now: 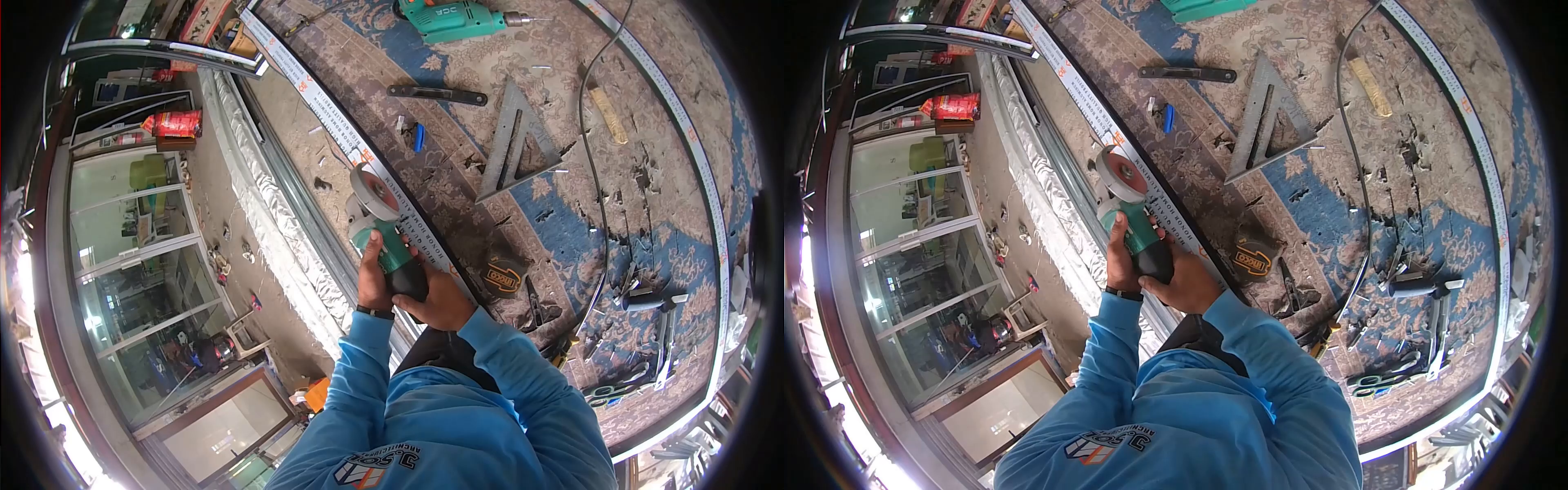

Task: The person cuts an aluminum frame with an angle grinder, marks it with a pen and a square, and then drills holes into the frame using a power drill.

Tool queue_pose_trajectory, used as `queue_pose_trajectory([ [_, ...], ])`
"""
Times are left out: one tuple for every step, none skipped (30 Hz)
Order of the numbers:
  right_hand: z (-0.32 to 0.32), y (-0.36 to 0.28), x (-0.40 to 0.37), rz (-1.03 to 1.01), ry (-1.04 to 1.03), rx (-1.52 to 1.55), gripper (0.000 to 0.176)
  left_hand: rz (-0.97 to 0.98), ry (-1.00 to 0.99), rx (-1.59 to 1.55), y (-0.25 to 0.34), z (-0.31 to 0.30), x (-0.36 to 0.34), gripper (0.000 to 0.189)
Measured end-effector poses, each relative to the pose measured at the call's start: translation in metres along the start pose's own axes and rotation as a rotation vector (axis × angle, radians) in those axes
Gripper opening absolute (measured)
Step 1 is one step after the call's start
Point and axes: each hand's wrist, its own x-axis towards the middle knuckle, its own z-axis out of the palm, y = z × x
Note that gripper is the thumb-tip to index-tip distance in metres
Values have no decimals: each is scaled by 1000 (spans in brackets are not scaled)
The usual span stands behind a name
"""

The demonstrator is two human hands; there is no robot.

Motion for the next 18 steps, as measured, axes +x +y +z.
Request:
queue_pose_trajectory([
  [-1,-1,0,8,-8,8,94,4,3,-7,-1,0,1,59],
  [-1,-1,0,17,-16,17,94,7,7,-13,-1,-1,1,59],
  [-1,-1,0,18,-13,6,94,11,11,-20,-2,-1,1,59],
  [0,0,0,19,-10,-6,93,13,17,-22,-3,-2,2,59],
  [0,0,-1,20,-6,-17,93,15,23,-24,-4,-3,2,58],
  [0,0,-1,10,2,-13,93,17,28,-26,-5,-3,2,58],
  [0,0,-2,0,11,-9,93,7,25,-20,-6,-5,3,58],
  [-1,-1,-3,-10,20,-6,93,-3,23,-14,-6,-8,3,58],
  [-2,-2,-3,5,9,6,93,-13,20,-9,-7,-11,4,58],
  [-3,-4,-3,19,-2,17,93,-15,31,-12,-9,-13,5,58],
  [-4,-5,-3,32,-13,28,94,-15,41,-16,-10,-14,6,59],
  [-3,-5,-3,18,-3,3,94,-16,52,-19,-9,-12,6,59],
  [-2,-3,-4,5,7,-21,94,-7,60,-21,-9,-10,6,59],
  [-2,-2,-4,-9,17,-45,94,3,69,-24,-9,-8,5,59],
  [-1,0,-4,-10,22,-38,94,12,77,-26,-9,-6,4,60],
  [0,1,-4,-11,27,-32,94,4,72,-21,-9,-7,4,60],
  [0,2,-5,-13,32,-25,94,-2,66,-15,-10,-10,4,60],
  [-1,1,-5,0,15,-33,95,-9,60,-9,-10,-10,4,61],
])
